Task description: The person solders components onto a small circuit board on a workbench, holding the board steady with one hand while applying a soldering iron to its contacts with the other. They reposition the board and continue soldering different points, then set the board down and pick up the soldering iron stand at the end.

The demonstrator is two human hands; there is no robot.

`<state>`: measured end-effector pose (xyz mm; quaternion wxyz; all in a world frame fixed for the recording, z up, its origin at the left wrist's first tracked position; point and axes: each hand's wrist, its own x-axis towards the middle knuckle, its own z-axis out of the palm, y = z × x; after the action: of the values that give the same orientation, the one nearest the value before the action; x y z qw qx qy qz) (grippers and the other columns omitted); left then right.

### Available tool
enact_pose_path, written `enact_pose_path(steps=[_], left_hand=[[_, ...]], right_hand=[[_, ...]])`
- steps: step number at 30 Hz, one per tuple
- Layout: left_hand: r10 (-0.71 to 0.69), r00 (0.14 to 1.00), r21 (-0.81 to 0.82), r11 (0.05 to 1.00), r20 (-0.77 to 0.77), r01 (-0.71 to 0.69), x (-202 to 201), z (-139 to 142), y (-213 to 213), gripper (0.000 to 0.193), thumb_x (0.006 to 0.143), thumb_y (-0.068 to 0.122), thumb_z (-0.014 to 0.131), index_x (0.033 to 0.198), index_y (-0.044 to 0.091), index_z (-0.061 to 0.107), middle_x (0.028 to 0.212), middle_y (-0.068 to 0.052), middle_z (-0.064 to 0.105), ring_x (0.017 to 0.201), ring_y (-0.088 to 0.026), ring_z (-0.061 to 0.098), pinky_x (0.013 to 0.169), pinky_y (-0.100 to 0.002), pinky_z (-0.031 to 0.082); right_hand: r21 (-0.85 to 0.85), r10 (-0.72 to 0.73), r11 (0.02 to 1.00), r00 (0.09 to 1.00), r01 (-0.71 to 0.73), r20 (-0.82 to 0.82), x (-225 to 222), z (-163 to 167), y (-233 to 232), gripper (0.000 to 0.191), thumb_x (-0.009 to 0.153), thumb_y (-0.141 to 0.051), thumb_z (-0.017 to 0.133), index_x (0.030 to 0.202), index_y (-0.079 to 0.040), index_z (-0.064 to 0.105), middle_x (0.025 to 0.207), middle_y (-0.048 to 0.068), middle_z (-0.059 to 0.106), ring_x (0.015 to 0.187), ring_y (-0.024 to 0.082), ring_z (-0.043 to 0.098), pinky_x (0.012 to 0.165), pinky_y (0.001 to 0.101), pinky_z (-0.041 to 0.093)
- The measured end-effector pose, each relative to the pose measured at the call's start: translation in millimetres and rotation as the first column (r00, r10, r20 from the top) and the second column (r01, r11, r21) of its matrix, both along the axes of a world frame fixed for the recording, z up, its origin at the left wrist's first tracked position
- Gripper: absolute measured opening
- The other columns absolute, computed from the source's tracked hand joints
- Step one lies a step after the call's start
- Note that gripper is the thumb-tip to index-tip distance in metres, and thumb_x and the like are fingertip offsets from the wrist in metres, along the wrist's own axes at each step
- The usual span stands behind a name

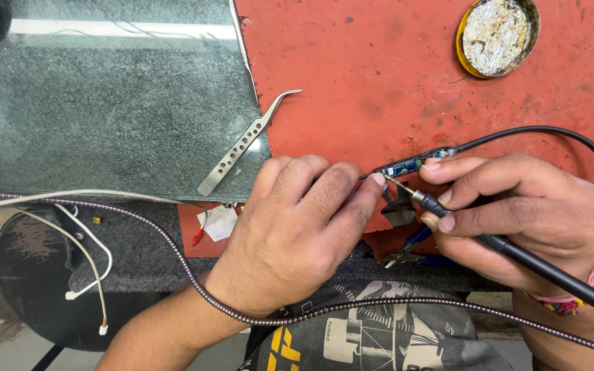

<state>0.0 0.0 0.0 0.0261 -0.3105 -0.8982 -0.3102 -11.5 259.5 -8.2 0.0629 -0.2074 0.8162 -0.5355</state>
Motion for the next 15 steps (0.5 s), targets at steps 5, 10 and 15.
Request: enact_pose_path(steps=[5,10,15], left_hand=[[-0.001,1.000,0.001,1.000,0.001,0.001,-2.0,-0.5,1.8,0.033,0.095,0.016,0.069,0.125,0.002,0.072,0.118,-0.006,0.061,0.108,-0.023,0.057,0.088,-0.039,0.043],[0.001,1.000,-0.002,1.000,0.002,-0.001,-1.7,0.5,6.4,0.033,0.095,0.015,0.069,0.125,0.002,0.072,0.118,-0.006,0.061,0.108,-0.023,0.057,0.088,-0.039,0.043],[-0.004,1.000,0.000,1.000,0.008,0.004,-4.0,0.1,10.0,0.033,0.095,0.016,0.068,0.124,0.001,0.072,0.118,-0.006,0.061,0.107,-0.024,0.057,0.088,-0.039,0.043]], right_hand=[[-0.001,0.007,1.000,1.000,-0.007,0.002,-2.0,-0.3,0.0,0.015,0.075,0.000,0.083,0.081,-0.004,0.070,0.093,0.007,0.066,0.110,0.028,0.073,0.100,0.0396,0.065],[0.015,0.016,1.000,1.000,-0.016,0.001,-4.3,-0.1,6.3,0.015,0.075,0.000,0.084,0.081,-0.004,0.070,0.093,0.006,0.066,0.109,0.028,0.074,0.100,0.0396,0.065],[0.002,0.003,1.000,1.000,-0.004,0.026,-2.8,0.7,11.2,0.015,0.076,0.000,0.084,0.082,-0.005,0.070,0.094,0.006,0.066,0.111,0.028,0.074,0.100,0.0386,0.065]])
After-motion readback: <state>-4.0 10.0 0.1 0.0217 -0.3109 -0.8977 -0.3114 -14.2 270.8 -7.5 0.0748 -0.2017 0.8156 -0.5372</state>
